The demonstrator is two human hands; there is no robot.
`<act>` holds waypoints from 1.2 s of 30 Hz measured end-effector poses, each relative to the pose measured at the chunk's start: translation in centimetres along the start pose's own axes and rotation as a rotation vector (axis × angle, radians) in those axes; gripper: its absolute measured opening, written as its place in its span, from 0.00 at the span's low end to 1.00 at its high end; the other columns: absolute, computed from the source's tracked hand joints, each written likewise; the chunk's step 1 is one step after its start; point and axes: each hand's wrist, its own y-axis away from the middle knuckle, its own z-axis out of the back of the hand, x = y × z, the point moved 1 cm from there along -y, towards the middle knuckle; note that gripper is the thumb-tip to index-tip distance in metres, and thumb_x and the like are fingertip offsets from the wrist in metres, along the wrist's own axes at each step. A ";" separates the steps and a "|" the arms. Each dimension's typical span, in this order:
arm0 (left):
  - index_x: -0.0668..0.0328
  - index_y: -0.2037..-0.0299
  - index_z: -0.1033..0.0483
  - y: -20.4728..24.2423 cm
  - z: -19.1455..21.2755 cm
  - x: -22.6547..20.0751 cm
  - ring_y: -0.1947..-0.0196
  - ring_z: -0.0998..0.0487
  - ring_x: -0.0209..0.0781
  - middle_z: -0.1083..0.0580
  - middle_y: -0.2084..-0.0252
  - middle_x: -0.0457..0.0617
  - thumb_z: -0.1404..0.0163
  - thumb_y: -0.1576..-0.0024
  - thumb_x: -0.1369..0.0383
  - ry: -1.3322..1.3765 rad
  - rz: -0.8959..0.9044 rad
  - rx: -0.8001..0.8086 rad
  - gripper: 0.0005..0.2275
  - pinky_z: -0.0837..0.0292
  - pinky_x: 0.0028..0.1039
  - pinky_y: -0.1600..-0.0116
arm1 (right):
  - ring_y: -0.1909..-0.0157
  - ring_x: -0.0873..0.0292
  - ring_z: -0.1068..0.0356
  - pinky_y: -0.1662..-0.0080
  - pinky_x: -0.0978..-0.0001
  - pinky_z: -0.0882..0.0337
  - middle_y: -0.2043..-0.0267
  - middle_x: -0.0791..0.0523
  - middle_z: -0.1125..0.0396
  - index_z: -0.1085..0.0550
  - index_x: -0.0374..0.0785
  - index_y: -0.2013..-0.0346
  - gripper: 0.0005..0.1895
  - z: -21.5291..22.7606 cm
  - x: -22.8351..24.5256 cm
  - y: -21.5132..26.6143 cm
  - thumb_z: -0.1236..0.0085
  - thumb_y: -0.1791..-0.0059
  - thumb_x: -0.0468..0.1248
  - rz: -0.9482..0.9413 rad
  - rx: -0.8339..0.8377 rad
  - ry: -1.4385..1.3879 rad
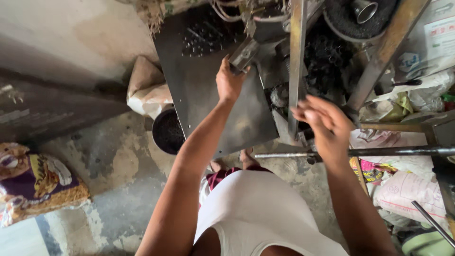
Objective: The person operates a manual press machine to form metal rings. They place a metal strip into the press, pull a lever to activate the press, and then remove the formed ring. This process is repeated multiple times.
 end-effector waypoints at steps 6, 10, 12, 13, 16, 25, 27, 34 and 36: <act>0.63 0.39 0.32 -0.2 -1.4 -0.1 0.48 0.20 0.59 0.22 0.48 0.62 0.32 0.52 0.61 0.007 0.013 -0.039 0.32 0.24 0.40 0.45 | 0.59 0.57 0.24 0.57 0.68 0.24 0.58 0.49 0.27 0.24 0.29 0.49 0.10 4.1 -3.3 1.3 0.41 0.43 0.31 0.218 -0.155 0.721; 0.63 0.38 0.32 -2.1 -4.7 0.1 0.45 0.22 0.60 0.24 0.44 0.62 0.34 0.53 0.63 0.016 -0.052 0.031 0.32 0.25 0.40 0.43 | 0.60 0.56 0.25 0.59 0.67 0.27 0.59 0.51 0.26 0.22 0.34 0.51 0.11 4.4 -5.9 -0.2 0.36 0.49 0.31 0.233 -0.127 0.926; 0.62 0.40 0.32 -3.7 -6.3 0.6 0.46 0.22 0.60 0.23 0.45 0.60 0.34 0.54 0.61 -0.089 -0.097 0.081 0.32 0.25 0.41 0.44 | 0.59 0.56 0.23 0.60 0.67 0.27 0.57 0.52 0.25 0.21 0.36 0.52 0.12 4.0 -6.2 -0.4 0.34 0.50 0.32 0.217 -0.142 0.953; 0.61 0.41 0.32 -4.7 -7.2 0.7 0.46 0.23 0.62 0.23 0.46 0.59 0.33 0.55 0.59 -0.199 -0.131 0.097 0.33 0.26 0.42 0.45 | 0.59 0.55 0.23 0.62 0.68 0.27 0.57 0.52 0.25 0.21 0.37 0.53 0.12 3.7 -6.1 -0.5 0.33 0.50 0.33 0.205 -0.155 0.958; 0.62 0.44 0.29 -7.8 -8.8 1.5 0.52 0.21 0.62 0.22 0.53 0.59 0.37 0.51 0.59 -0.211 0.000 0.206 0.27 0.25 0.42 0.50 | 0.61 0.57 0.22 0.63 0.70 0.27 0.57 0.53 0.24 0.21 0.39 0.53 0.11 3.1 -5.7 -0.7 0.33 0.49 0.35 0.108 -0.180 0.850; 0.61 0.64 0.18 -7.8 -11.0 2.6 0.69 0.19 0.52 0.21 0.70 0.56 0.38 0.48 0.51 0.028 0.053 0.294 0.19 0.25 0.37 0.59 | 0.67 0.57 0.24 0.64 0.70 0.28 0.62 0.52 0.25 0.20 0.39 0.58 0.08 3.4 -5.8 -1.3 0.33 0.50 0.37 0.077 -0.186 0.978; 0.63 0.62 0.18 -7.9 -12.3 2.0 0.68 0.20 0.52 0.20 0.68 0.56 0.37 0.47 0.50 0.012 0.020 0.293 0.20 0.25 0.37 0.58 | 0.67 0.57 0.24 0.65 0.70 0.28 0.63 0.52 0.25 0.19 0.38 0.59 0.08 3.3 -5.6 -1.4 0.33 0.51 0.37 0.070 -0.186 0.973; 0.66 0.55 0.19 -9.3 -15.9 3.6 0.63 0.18 0.47 0.17 0.62 0.56 0.35 0.55 0.53 0.135 -0.001 0.274 0.25 0.24 0.37 0.55 | 0.67 0.60 0.24 0.64 0.71 0.26 0.63 0.53 0.24 0.20 0.37 0.58 0.10 3.9 -5.5 -0.9 0.33 0.51 0.38 0.090 -0.227 0.887; 0.66 0.47 0.24 -9.1 -16.0 3.5 0.58 0.20 0.47 0.18 0.56 0.58 0.40 0.47 0.54 0.205 -0.060 0.296 0.25 0.25 0.36 0.50 | 0.66 0.61 0.24 0.63 0.71 0.26 0.63 0.52 0.24 0.20 0.36 0.57 0.11 4.4 -5.4 -0.8 0.33 0.51 0.38 0.106 -0.231 0.816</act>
